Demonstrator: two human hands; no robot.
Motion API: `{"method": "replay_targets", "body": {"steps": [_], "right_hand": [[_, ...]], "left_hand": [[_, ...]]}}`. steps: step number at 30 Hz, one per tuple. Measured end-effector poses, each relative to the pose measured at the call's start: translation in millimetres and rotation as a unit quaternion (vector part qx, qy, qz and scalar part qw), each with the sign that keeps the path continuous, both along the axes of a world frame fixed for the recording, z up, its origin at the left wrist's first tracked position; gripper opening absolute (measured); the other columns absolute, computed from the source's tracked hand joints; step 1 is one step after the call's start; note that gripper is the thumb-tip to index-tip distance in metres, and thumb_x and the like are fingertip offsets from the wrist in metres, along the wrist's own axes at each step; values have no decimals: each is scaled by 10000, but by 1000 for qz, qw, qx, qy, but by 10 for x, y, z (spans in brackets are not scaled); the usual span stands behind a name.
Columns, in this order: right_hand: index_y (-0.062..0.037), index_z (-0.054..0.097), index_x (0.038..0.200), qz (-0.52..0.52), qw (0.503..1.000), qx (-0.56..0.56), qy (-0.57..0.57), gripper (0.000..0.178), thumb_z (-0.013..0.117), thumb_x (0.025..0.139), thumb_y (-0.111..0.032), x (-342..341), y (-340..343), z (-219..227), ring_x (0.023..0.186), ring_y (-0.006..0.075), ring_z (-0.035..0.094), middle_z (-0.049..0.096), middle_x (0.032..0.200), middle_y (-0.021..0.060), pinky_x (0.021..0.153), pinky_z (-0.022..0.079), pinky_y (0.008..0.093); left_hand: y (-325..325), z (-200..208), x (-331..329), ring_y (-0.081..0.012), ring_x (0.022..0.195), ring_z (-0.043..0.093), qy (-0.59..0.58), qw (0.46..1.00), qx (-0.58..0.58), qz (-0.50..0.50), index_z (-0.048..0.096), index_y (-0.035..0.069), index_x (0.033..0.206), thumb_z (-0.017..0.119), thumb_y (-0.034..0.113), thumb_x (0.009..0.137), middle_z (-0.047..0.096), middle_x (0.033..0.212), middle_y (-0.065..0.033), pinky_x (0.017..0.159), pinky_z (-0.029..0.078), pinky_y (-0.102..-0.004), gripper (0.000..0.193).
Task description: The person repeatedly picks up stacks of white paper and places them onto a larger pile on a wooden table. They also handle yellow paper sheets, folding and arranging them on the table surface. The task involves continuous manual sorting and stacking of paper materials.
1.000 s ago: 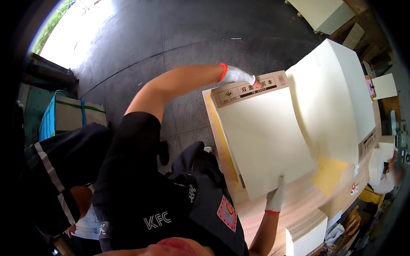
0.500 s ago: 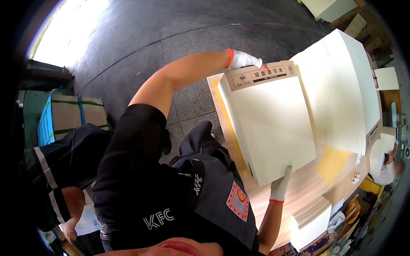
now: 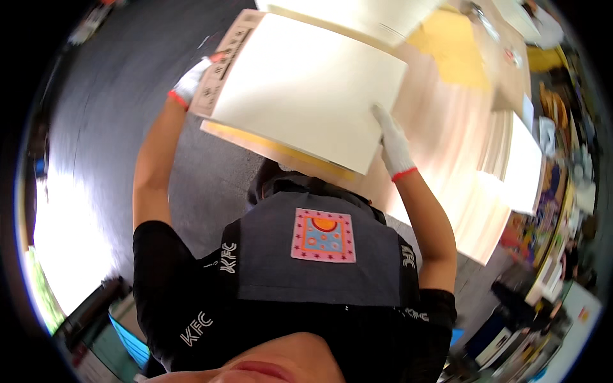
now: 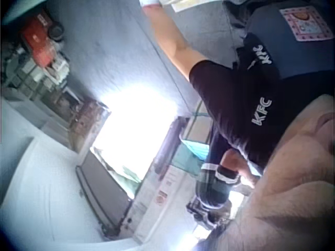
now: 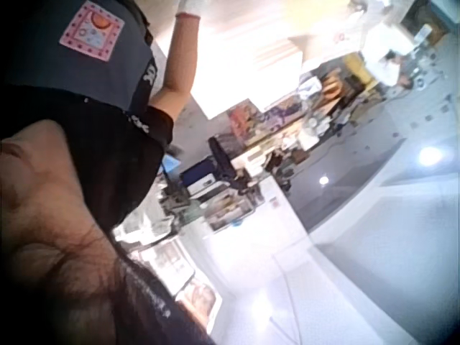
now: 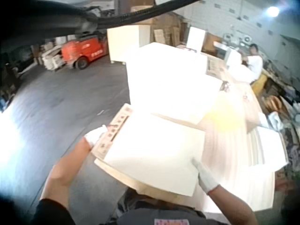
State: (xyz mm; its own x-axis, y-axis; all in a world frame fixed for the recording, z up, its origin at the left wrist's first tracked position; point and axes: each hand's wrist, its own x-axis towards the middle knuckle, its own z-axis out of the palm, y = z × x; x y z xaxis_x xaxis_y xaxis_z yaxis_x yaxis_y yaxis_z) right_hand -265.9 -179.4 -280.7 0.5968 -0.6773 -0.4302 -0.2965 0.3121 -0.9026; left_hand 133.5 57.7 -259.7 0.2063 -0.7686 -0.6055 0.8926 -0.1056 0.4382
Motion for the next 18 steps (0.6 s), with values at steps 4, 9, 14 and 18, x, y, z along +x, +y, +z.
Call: {"method": "replay_targets", "body": {"steps": [4,9,14,18], "right_hand": [[-72,555,1278,-17,997,-32,69,686,527,836,-595,55,93,103,943,136,493,594,1115,21,853,370,265],[-39,584,1152,-7,992,-70,107,720,505,800,-661,-33,48,-67,914,163,492,562,961,45,836,368,280],[-38,583,1116,23,990,-91,104,715,467,811,-675,-62,16,-108,875,183,497,558,949,72,829,375,298],[-48,565,1199,78,973,-193,102,697,415,860,-638,-25,43,94,908,205,511,578,1052,113,872,377,314]], "left_hand": [[-120,26,-12,-196,815,702,-44,998,-20,-28,585,33,1173,520,274,961,678,1038,-138,661,617,-352,328],[-144,39,-15,-177,837,694,-176,982,15,-75,580,56,1209,516,313,957,681,1051,-98,685,603,-327,366],[-141,75,-14,-171,904,675,-100,992,25,-78,534,72,1274,526,321,954,657,1120,-98,748,587,-332,406],[-63,-3,53,-194,931,670,-65,996,-16,-55,526,70,1285,553,263,946,654,1126,-101,777,584,-349,391]]}}
